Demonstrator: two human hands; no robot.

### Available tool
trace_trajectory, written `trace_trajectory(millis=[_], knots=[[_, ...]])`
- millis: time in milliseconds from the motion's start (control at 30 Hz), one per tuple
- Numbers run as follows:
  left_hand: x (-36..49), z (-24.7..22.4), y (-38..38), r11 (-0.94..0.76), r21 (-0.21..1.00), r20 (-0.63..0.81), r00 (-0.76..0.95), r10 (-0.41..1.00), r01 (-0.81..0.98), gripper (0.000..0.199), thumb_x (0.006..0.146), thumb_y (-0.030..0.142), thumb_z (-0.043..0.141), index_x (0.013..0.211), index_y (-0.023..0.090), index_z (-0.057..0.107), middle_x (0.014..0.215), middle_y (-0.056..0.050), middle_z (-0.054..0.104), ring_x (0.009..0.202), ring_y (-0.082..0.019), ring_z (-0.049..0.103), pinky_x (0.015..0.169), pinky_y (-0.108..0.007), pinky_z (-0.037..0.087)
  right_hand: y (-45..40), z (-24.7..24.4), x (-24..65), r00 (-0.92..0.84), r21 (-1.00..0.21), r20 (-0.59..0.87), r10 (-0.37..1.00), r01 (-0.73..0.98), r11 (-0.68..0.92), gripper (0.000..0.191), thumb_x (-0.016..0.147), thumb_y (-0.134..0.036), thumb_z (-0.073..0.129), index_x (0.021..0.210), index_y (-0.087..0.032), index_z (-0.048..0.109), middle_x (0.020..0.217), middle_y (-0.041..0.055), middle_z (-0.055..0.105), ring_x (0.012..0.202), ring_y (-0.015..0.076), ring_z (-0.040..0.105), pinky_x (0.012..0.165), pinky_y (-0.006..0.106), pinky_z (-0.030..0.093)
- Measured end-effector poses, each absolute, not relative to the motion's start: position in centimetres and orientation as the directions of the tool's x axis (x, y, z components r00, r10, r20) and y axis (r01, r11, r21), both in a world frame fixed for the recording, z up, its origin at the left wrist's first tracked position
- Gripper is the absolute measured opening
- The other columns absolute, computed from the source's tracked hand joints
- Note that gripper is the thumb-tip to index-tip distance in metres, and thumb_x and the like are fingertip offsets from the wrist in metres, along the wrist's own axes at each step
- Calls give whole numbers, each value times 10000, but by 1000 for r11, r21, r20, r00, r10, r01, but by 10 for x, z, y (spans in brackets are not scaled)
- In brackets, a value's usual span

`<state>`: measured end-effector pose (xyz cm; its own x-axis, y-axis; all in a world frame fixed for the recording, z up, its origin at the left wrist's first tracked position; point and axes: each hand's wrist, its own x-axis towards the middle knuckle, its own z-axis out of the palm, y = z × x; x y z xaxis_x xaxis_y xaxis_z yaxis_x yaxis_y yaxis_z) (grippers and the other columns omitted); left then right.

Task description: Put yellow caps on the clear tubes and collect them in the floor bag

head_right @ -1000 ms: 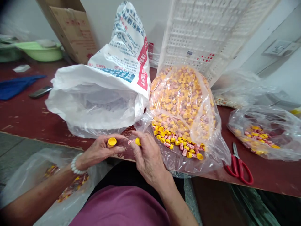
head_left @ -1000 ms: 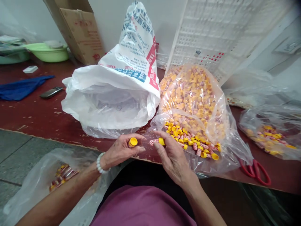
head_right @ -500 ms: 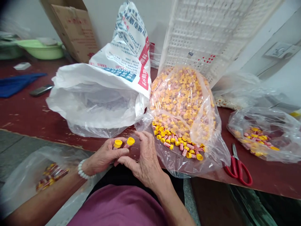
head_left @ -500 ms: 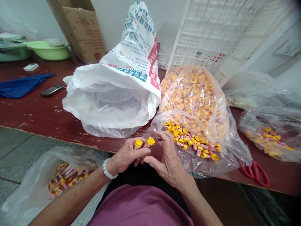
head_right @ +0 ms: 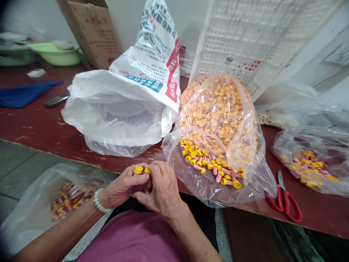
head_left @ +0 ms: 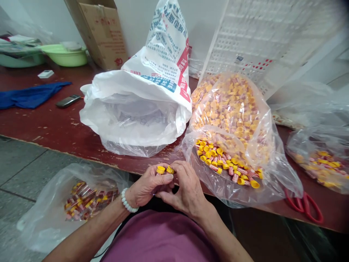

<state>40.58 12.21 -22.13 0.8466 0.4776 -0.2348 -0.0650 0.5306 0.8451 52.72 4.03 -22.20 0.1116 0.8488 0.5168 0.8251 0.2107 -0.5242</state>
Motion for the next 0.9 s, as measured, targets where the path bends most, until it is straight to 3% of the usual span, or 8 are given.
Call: trace_trajectory(millis=[167,233,500,600,700,767,833,900], knots=[[394,-224,122,551,831,-278,803,527,-74,252,749,261,706,910,119,575,730,-27,574,618,-94,516,558,-189,408,43,-231,520,78,-521,506,859,821,233,766,637,-405,766,1254,-129,404,1122,142,587,1005,269,548,836,425,468],[394,-227,121,574,815,-294,801,521,-74,253,750,267,706,904,115,574,725,-29,573,607,-93,512,548,-190,401,44,-235,521,33,-519,495,868,813,265,873,593,-471,792,1284,-123,388,1150,152,580,1030,277,543,849,429,469],[400,-241,115,643,761,-331,800,500,-87,214,764,278,693,819,95,598,688,-37,571,589,-80,509,537,-174,382,49,-241,528,-4,-432,536,844,857,279,611,645,-548,713,1089,-159,554,960,108,667,868,259,606,759,417,485],[390,-239,116,660,742,-345,779,524,-116,241,752,264,701,918,130,589,701,-26,578,592,-90,535,548,-185,417,43,-229,519,-39,-462,467,883,841,281,666,691,-558,686,1192,-153,516,1109,134,641,992,286,595,834,451,489],[360,-234,124,603,789,-369,696,616,-115,387,755,282,692,1096,210,523,711,2,585,541,-118,560,558,-266,480,28,-210,525,-42,-495,478,878,812,308,828,745,-535,651,1398,-143,326,1360,174,474,1227,306,466,969,462,450],[325,-237,133,514,855,-395,553,733,-71,432,760,316,686,1139,237,495,705,16,585,501,-120,554,521,-269,477,17,-202,547,118,-496,538,835,845,200,739,791,-456,630,1410,-187,328,1337,147,500,1200,292,495,966,459,454],[283,-250,143,453,891,-414,385,825,-13,436,760,363,682,1136,250,492,703,28,583,495,-113,545,476,-234,444,8,-207,582,357,-472,581,732,880,-55,550,832,-402,585,1331,-211,451,1188,123,601,1057,281,585,900,467,478],[241,-275,150,425,900,-435,252,864,96,439,770,427,652,1143,271,481,705,37,587,498,-118,544,445,-220,418,2,-222,620,502,-395,549,668,861,-322,533,849,-465,518,1274,-143,514,1092,169,633,989,317,603,845,489,483]])
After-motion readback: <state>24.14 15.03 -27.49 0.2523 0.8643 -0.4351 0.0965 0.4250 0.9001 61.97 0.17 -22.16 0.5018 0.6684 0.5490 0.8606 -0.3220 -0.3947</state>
